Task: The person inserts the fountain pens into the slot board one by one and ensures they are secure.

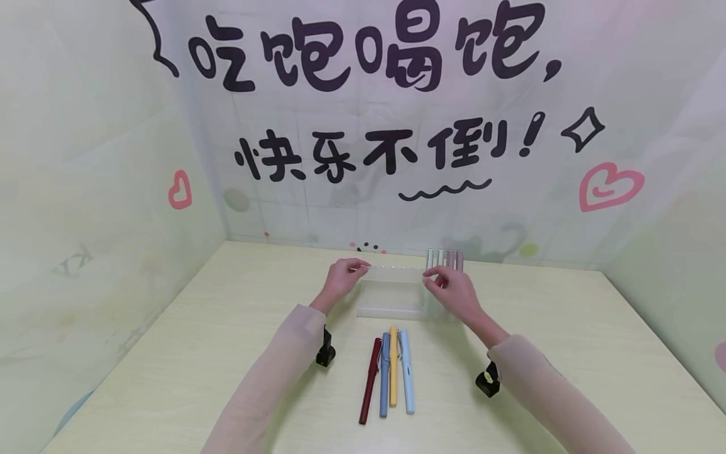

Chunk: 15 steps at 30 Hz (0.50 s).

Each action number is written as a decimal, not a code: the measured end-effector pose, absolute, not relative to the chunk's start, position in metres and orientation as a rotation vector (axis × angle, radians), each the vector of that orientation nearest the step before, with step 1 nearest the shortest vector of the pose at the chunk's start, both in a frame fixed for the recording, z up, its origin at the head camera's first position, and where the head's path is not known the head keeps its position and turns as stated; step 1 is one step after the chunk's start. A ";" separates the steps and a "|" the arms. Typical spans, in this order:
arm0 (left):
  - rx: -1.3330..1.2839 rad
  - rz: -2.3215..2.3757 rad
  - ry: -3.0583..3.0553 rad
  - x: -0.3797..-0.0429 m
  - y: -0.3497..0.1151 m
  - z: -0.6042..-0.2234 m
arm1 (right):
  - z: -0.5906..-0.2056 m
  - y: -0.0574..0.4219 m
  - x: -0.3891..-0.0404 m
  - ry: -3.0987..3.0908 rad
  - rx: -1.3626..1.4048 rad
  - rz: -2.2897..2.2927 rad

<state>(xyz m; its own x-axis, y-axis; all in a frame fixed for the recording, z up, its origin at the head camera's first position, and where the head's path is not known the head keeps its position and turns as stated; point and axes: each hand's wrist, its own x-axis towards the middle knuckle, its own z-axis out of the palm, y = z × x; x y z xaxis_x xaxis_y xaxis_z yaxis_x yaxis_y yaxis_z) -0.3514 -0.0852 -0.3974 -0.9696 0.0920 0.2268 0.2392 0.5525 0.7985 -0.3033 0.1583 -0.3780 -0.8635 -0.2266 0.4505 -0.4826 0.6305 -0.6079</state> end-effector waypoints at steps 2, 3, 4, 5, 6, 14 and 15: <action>-0.286 -1.383 -2.625 -0.351 -0.085 -0.397 | -0.381 0.156 -0.299 -2.541 0.589 1.074; -0.288 -1.382 -2.625 -0.351 -0.085 -0.397 | -0.382 0.155 -0.297 -2.552 0.600 1.069; -0.291 -1.381 -2.624 -0.351 -0.085 -0.397 | -0.383 0.154 -0.295 -2.563 0.612 1.070; -0.293 -1.380 -2.623 -0.350 -0.085 -0.397 | -0.384 0.153 -0.293 -2.577 0.625 1.069; -0.294 -1.380 -2.622 -0.350 -0.085 -0.397 | -0.386 0.152 -0.291 -2.592 0.643 1.065; -0.306 -1.383 -2.616 -0.351 -0.085 -0.398 | -0.402 0.144 -0.280 -2.700 0.882 1.001; -0.306 -1.383 -2.618 -0.352 -0.085 -0.398 | -0.404 0.143 -0.279 -2.711 0.913 0.987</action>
